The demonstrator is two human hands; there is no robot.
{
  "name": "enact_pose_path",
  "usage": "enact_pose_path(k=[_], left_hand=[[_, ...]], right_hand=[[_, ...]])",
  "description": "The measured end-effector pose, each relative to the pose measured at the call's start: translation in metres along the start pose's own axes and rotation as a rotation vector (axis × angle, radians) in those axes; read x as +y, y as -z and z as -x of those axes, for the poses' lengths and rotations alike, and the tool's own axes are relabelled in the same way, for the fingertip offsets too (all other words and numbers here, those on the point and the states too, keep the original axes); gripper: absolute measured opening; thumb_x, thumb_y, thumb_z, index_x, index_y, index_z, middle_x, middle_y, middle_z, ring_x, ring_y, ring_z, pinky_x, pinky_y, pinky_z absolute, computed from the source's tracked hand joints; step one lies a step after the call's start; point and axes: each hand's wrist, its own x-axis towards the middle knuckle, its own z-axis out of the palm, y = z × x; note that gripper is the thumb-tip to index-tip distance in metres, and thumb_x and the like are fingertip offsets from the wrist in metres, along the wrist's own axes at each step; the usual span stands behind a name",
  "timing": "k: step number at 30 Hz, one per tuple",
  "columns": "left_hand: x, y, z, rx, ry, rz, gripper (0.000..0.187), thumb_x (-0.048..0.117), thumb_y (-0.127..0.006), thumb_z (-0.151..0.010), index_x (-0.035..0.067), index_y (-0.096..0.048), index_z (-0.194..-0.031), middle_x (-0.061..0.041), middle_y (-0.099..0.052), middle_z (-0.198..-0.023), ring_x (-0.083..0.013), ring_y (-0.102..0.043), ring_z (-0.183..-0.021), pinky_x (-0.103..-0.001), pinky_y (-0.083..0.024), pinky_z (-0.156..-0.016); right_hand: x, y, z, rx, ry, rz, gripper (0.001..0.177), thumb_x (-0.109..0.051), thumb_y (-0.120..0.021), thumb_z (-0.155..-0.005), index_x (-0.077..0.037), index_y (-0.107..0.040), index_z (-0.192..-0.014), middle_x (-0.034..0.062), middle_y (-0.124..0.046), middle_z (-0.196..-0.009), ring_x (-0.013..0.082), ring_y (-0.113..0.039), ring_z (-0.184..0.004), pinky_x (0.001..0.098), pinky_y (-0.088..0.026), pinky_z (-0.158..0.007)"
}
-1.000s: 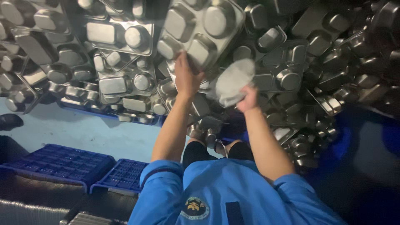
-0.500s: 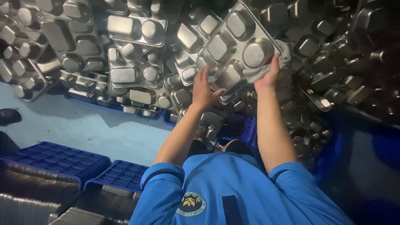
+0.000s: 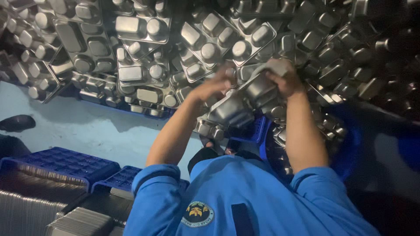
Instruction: The person repeatedly picks up stainless steel compartment trays from a large pile, wipes each tray with a cloth, and places it on a growing stack. The person handles the trays one at a time, turning them over to wipe both sides before stacking them.
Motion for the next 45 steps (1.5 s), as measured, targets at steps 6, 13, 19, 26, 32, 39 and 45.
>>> enact_pose_path(k=[6,13,19,26,32,39,45], left_hand=[[-0.067,-0.072,-0.002,0.041,0.194,0.355,0.106,0.042,-0.073,-0.081,0.006,-0.021,-0.166,-0.017,-0.036,-0.160,-0.0279,-0.039,-0.145,-0.039,-0.021,-0.121],[-0.064,-0.094,0.003,-0.055,-0.122,0.737,0.082,0.043,-0.069,-0.094,0.002,-0.040,-0.158,-0.021,-0.053,-0.146,-0.0338,-0.053,-0.137,-0.048,-0.041,-0.119],[-0.029,-0.120,0.021,-0.055,-0.048,1.105,0.083,0.068,-0.048,-0.096,0.014,-0.036,-0.158,-0.013,-0.050,-0.154,-0.0300,-0.052,-0.139,-0.048,-0.043,-0.117],[0.033,-0.108,0.035,0.173,-0.341,0.282,0.120,0.075,-0.069,-0.080,0.005,-0.024,-0.166,-0.017,-0.034,-0.164,-0.0306,-0.033,-0.155,-0.045,-0.027,-0.129],[0.071,-0.082,0.078,0.200,-0.410,-0.047,0.137,0.078,-0.079,-0.070,0.006,-0.019,-0.170,-0.013,-0.025,-0.174,-0.0276,-0.021,-0.166,-0.042,-0.017,-0.137],[0.028,-0.009,0.088,0.142,-0.008,1.111,0.113,0.057,-0.089,-0.069,0.004,-0.036,-0.154,-0.017,-0.057,-0.143,-0.0339,-0.056,-0.130,-0.049,-0.044,-0.116],[0.051,0.011,0.085,0.187,-0.305,0.559,0.093,0.030,-0.087,-0.072,-0.003,-0.047,-0.149,-0.017,-0.062,-0.136,-0.0297,-0.062,-0.124,-0.042,-0.051,-0.109]], right_hand=[[-0.066,-0.007,-0.002,0.111,-0.072,-0.352,0.062,-0.056,-0.042,-0.111,-0.002,-0.072,-0.119,0.0095,-0.071,-0.121,0.0237,-0.067,-0.116,0.0397,-0.053,-0.105],[-0.157,0.016,0.039,-0.083,0.090,-0.050,0.086,-0.063,-0.062,-0.093,-0.007,-0.045,-0.157,0.0176,-0.042,-0.162,0.0429,-0.035,-0.147,0.0623,-0.022,-0.123],[-0.155,-0.030,0.048,0.038,0.545,0.527,0.079,-0.070,-0.077,-0.071,-0.028,-0.055,-0.135,0.0086,-0.047,-0.142,0.0411,-0.038,-0.141,0.0629,-0.029,-0.118],[-0.153,-0.082,0.039,0.399,0.118,-0.080,0.087,-0.055,-0.079,-0.092,-0.007,-0.037,-0.152,0.0141,-0.043,-0.150,0.0340,-0.044,-0.144,0.0449,-0.038,-0.122],[-0.170,-0.121,0.041,0.319,-0.277,-1.025,0.082,-0.041,-0.069,-0.100,-0.001,-0.029,-0.160,0.0178,-0.038,-0.156,0.0301,-0.037,-0.148,0.0409,-0.033,-0.123],[-0.228,-0.183,0.046,0.124,0.181,0.497,0.085,-0.028,-0.077,-0.072,-0.007,-0.040,-0.146,0.0281,-0.037,-0.149,0.0533,-0.036,-0.138,0.0626,-0.029,-0.115],[-0.232,-0.203,0.029,0.209,0.055,0.324,0.089,-0.037,-0.094,-0.067,-0.011,-0.046,-0.138,0.0220,-0.051,-0.134,0.0453,-0.052,-0.121,0.0544,-0.041,-0.101]])
